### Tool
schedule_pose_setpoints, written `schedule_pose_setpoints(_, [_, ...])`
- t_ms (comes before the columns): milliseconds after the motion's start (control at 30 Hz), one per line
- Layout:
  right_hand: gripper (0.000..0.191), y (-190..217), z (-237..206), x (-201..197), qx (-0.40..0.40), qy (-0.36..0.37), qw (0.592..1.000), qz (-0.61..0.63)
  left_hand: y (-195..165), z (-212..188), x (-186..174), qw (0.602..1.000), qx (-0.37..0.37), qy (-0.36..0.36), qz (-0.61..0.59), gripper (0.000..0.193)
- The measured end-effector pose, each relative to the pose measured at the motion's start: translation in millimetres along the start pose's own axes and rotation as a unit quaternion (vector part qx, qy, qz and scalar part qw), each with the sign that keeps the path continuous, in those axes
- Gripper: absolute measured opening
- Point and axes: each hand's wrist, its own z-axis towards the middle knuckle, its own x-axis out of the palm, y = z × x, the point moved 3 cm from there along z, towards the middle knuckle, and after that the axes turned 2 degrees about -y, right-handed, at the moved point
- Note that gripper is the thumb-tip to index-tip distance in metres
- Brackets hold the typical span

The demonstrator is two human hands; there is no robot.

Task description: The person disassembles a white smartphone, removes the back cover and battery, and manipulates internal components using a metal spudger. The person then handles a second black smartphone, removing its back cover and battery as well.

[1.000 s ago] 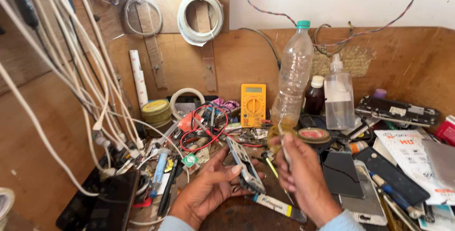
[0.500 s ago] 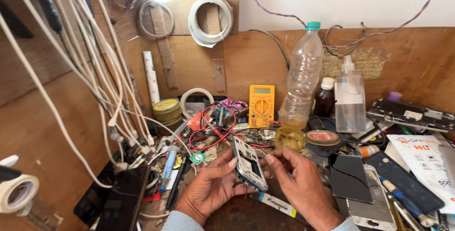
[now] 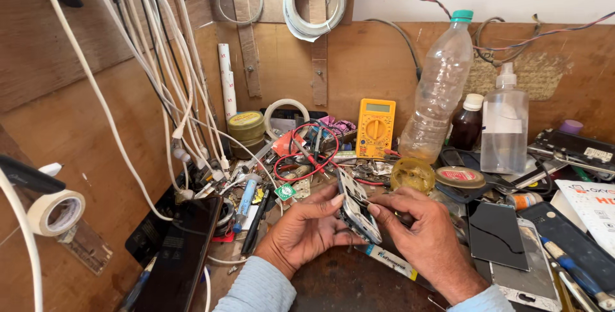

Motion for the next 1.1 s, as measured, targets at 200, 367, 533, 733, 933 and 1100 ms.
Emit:
schedule_pose_setpoints(200, [0.017, 6.0, 0.7, -2.6, 0.037, 0.007, 0.999, -0.032, -0.4, -0.8, 2.3, 1.0, -0.01, 0.004, 0.013, 0.066])
schedule_pose_setpoints(367, [0.017, 10.5, 0.3, -3.9, 0.008, -0.006, 0.999, -0.044, 0.2, 0.7, 1.2, 1.0, -0.001, -0.01, 0.012, 0.067])
schedule_pose_setpoints(533, [0.018, 13.0, 0.5, -3.9, 0.011, -0.015, 0.999, -0.046, -0.9, 0.6, 0.5, 1.0, 0.009, 0.006, 0.015, 0.066])
schedule_pose_setpoints(733, [0.018, 13.0, -0.8, -4.3, 0.013, -0.021, 0.999, -0.044, -0.9, 0.8, 3.7, 1.0, 0.007, -0.005, 0.008, 0.066])
schedule_pose_setpoints(933, [0.018, 12.4, -2.0, -0.7, 0.002, -0.03, 0.999, -0.032, -0.4, 0.5, 4.8, 1.0, 0.005, -0.007, 0.015, 0.063])
schedule_pose_setpoints(1100, [0.016, 14.5, -1.0, -1.2, -0.01, -0.033, 0.998, -0.046, 0.4, 1.6, 3.8, 1.0, 0.0, -0.012, 0.017, 0.061])
